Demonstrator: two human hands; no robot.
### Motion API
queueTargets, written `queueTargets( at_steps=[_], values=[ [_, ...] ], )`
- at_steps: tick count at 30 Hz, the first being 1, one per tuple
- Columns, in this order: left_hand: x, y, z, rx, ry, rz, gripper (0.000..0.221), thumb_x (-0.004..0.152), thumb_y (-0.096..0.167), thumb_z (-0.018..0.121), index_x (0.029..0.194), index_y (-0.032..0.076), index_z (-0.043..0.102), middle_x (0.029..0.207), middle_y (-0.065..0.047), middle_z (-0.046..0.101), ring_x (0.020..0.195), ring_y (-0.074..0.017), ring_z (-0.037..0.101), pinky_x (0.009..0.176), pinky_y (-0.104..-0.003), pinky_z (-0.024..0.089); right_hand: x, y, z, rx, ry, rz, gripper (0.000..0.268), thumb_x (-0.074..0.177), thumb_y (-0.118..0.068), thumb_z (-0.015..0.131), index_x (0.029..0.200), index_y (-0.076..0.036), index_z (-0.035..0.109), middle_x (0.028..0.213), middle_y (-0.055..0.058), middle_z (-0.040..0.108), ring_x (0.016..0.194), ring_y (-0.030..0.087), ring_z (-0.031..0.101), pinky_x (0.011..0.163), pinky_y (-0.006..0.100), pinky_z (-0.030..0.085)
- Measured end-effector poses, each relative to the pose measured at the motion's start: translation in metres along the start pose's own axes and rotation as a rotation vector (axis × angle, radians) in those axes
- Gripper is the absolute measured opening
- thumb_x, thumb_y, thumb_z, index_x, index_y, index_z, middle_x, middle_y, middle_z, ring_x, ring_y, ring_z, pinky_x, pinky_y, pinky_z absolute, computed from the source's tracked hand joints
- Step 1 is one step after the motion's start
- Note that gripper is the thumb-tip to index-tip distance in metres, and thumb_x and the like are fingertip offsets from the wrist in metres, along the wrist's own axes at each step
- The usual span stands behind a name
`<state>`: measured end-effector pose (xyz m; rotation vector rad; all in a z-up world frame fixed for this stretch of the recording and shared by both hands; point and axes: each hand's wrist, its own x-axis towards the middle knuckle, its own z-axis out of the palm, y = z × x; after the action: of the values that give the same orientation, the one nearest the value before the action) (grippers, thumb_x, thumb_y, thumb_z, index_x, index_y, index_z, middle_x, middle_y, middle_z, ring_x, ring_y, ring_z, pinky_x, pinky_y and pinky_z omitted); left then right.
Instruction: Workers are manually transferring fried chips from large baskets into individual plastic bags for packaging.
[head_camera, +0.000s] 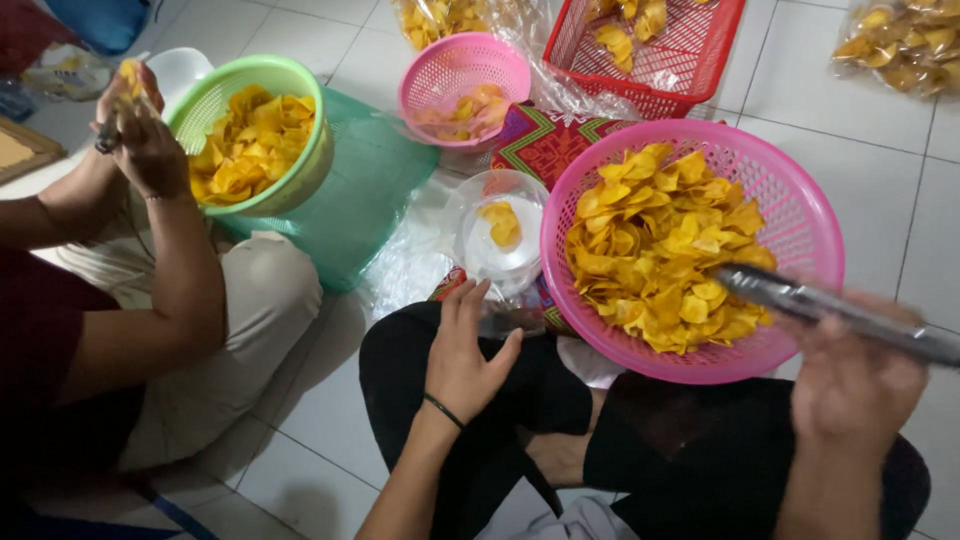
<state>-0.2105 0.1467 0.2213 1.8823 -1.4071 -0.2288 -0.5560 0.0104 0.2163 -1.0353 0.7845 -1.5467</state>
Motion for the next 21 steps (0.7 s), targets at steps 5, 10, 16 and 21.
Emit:
queueTargets(
  at_steps=[5, 10, 16, 21],
  values=[
    [-0.001, -0.017, 0.008, -0.148, 0.040, 0.019, 0.077, 0.092, 0.018, 0.071, 0.158, -0.001, 0.036, 0.162, -0.027, 0.040, 0.144, -0.0419, 0.050, 0.110, -0.043, 0.052, -0.062, 0.021, 0.020, -0.011, -0.010, 0.058, 0.038, 0.102, -0.007, 0.070, 0.134, -0.010, 0.052, 0.138, 0.019, 0.069, 0.128, 0.032, 0.074, 0.104, 0.038, 0.068],
    [0.006, -0.027, 0.012, -0.047, -0.159, -0.144, 0.101, 0.087, 0.021, 0.074, 0.168, 0.003, 0.017, 0.120, -0.019, 0.077, 0.098, -0.0396, 0.078, 0.079, -0.043, 0.062, -0.098, 0.036, 0.046, -0.158, -0.062, 0.055, 0.033, 0.095, 0.007, 0.068, 0.124, 0.000, 0.055, 0.128, 0.020, 0.070, 0.121, 0.032, 0.073, 0.116, 0.038, 0.057],
    [0.004, -0.027, 0.016, -0.260, -0.014, -0.202, 0.071, 0.097, 0.008, 0.066, 0.162, 0.010, 0.040, 0.086, -0.002, 0.072, 0.068, -0.0153, 0.069, 0.065, -0.028, 0.057, -0.121, 0.046, 0.062, -0.176, -0.251, 0.085, 0.043, 0.086, 0.013, 0.072, 0.122, 0.001, 0.052, 0.135, 0.026, 0.070, 0.127, 0.037, 0.073, 0.111, 0.042, 0.059],
    [-0.008, -0.002, 0.006, -0.386, 0.068, -0.128, 0.060, 0.099, 0.012, 0.069, 0.156, 0.006, 0.050, 0.081, -0.001, 0.063, 0.066, -0.0135, 0.058, 0.064, -0.026, 0.052, -0.133, 0.010, 0.108, -0.286, -0.359, -0.073, 0.040, 0.086, 0.008, 0.075, 0.119, -0.005, 0.055, 0.136, 0.025, 0.071, 0.130, 0.038, 0.072, 0.115, 0.046, 0.059]
  ],
)
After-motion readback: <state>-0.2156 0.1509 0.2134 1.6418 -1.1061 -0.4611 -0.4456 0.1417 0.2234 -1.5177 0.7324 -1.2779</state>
